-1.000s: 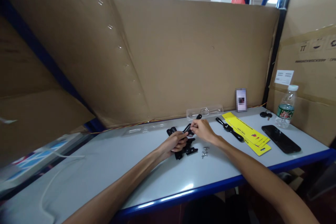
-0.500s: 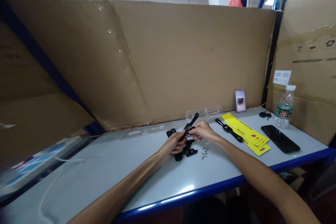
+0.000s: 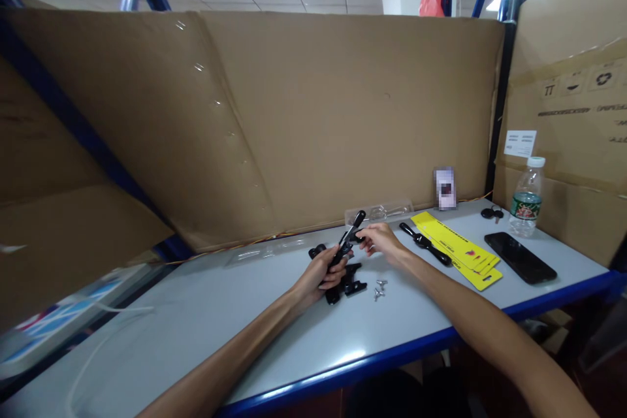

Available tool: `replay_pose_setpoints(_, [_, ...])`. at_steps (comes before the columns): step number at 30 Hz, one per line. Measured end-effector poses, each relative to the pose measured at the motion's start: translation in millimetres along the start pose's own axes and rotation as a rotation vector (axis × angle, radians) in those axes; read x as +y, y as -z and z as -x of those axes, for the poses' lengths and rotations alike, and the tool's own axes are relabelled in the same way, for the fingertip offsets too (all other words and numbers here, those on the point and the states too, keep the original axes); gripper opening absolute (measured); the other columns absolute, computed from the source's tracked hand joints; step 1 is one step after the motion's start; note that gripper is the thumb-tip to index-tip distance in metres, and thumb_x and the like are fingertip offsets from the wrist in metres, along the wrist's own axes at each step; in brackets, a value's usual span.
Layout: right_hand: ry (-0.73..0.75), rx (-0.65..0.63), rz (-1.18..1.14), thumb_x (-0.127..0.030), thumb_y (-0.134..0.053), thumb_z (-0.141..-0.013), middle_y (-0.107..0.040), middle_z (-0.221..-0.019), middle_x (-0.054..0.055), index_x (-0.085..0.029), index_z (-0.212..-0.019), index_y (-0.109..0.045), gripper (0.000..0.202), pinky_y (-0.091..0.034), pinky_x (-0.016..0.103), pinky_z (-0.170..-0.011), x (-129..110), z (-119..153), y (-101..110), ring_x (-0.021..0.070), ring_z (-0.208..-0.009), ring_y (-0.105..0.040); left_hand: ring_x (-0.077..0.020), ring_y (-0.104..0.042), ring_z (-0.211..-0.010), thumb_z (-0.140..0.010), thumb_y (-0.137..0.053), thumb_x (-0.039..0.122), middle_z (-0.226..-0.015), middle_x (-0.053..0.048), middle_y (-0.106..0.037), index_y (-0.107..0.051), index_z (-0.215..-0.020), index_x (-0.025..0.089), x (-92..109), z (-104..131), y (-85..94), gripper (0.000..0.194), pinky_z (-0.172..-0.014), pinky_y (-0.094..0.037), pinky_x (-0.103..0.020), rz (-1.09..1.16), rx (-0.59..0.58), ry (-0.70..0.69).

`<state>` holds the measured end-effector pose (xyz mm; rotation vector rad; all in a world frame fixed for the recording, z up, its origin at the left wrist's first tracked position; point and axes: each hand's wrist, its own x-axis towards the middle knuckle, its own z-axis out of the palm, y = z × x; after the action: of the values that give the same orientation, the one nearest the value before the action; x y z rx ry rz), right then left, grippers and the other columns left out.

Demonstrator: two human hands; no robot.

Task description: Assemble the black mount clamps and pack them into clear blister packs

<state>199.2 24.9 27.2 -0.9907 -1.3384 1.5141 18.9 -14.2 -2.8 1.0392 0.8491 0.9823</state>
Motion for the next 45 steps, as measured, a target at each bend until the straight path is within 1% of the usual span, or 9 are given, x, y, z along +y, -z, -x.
replay_pose_setpoints(4, [-0.015,-0.016,-0.096,-0.020,-0.063,-0.080,-0.063,-0.058,0.000,-0.015,-0.071,-0.061,0.010,-0.039,0.019,-0.045,1.1,-0.8,2.4,0.0076,-0.045,-0.050,-0.0026,-0.015,-0.038,-0.090,-0.058,0.053,-0.052,0.012,-0.030,-0.056,-0.094,0.014,0.4,-0.2,1.0,0.039,-0.032,-0.010,-0.013,0.006,0.003,0.020])
replay_pose_setpoints(11, [0.011,0.010,0.109,-0.019,-0.065,-0.077,-0.060,-0.050,-0.002,-0.018,-0.070,-0.056,0.012,-0.034,0.019,-0.038,5.5,-4.5,-2.6,0.0087,-0.040,-0.047,-0.0023,-0.014,-0.039,-0.086,-0.059,0.066,-0.053,0.011,-0.030,-0.057,-0.092,0.014,0.6,0.2,-0.6,0.052,-0.033,-0.010,-0.013,0.012,-0.024,0.028])
replay_pose_setpoints(14, [0.036,0.002,0.145,-0.017,-0.066,-0.075,-0.060,-0.049,-0.004,-0.019,-0.077,-0.055,0.011,-0.033,0.019,-0.036,8.0,-4.6,-6.5,0.0090,-0.038,-0.046,-0.0017,-0.014,-0.039,-0.083,-0.061,0.068,-0.053,0.010,-0.031,-0.054,-0.081,0.015,0.1,-0.2,-0.6,0.054,-0.033,-0.010,-0.013,-0.003,-0.050,0.017])
replay_pose_setpoints(17, [0.053,0.004,0.151,-0.019,-0.070,-0.073,-0.060,-0.049,-0.006,-0.020,-0.083,-0.053,0.020,-0.033,0.018,-0.035,9.7,-4.5,-8.8,0.0091,-0.036,-0.046,-0.0006,-0.014,-0.040,-0.081,-0.064,0.067,-0.053,0.010,-0.031,-0.048,-0.069,0.016,-1.1,-1.8,-0.2,0.055,-0.033,-0.009,-0.012,0.010,-0.074,0.017])
replay_pose_setpoints(24, [0.107,-0.066,0.165,-0.023,-0.074,-0.073,-0.061,-0.051,-0.007,-0.021,-0.086,-0.049,0.029,-0.035,0.017,-0.034,11.1,-3.1,-9.5,0.0085,-0.035,-0.047,-0.0012,-0.017,-0.040,-0.079,-0.068,0.063,-0.054,0.010,-0.035,-0.055,-0.083,0.014,0.1,0.7,-3.8,0.050,-0.033,-0.008,-0.012,0.022,-0.084,0.014])
replay_pose_setpoints(31, [0.203,0.061,0.185,-0.028,-0.071,-0.077,-0.060,-0.052,-0.008,-0.022,-0.085,-0.045,0.028,-0.036,0.018,-0.031,14.9,-5.2,-10.6,0.0089,-0.034,-0.046,-0.0014,-0.021,-0.037,-0.073,-0.075,0.060,-0.052,0.010,-0.036,-0.058,-0.087,0.013,1.0,4.5,-11.8,0.052,-0.034,-0.006,-0.014,-0.074,-0.008,-0.037])
replay_pose_setpoints(38, [0.317,0.038,0.301,-0.035,-0.068,-0.081,-0.058,-0.053,-0.008,-0.022,-0.082,-0.049,0.023,-0.036,0.020,-0.038,17.7,-2.6,-12.0,0.0092,-0.038,-0.047,-0.0021,-0.019,-0.034,-0.076,-0.069,0.065,-0.046,0.011,-0.035,-0.057,-0.081,0.015,-2.5,2.8,-10.2,0.051,-0.033,-0.006,-0.016,-0.142,0.015,-0.024])
replay_pose_setpoints(42, [0.436,0.075,0.494,-0.032,-0.065,-0.085,-0.057,-0.053,-0.007,-0.022,-0.082,-0.051,0.017,-0.038,0.021,-0.051,17.4,-0.7,-12.1,0.0116,-0.049,-0.054,-0.0018,-0.018,-0.033,-0.073,-0.074,0.062,-0.044,0.013,-0.032,-0.052,-0.076,0.018,-4.7,0.9,-7.2,0.050,-0.033,-0.007,-0.016,-0.131,0.069,-0.019])
replay_pose_setpoints(45, [0.509,0.151,0.669,-0.030,-0.066,-0.087,-0.057,-0.056,-0.006,-0.022,-0.086,-0.057,0.012,-0.037,0.023,-0.058,15.8,-0.3,-11.0,0.0137,-0.056,-0.056,-0.0015,-0.018,-0.033,-0.071,-0.076,0.060,-0.045,0.013,-0.030,-0.050,-0.074,0.018,-4.6,1.0,-6.7,0.049,-0.034,-0.007,-0.016,-0.104,0.094,-0.029])
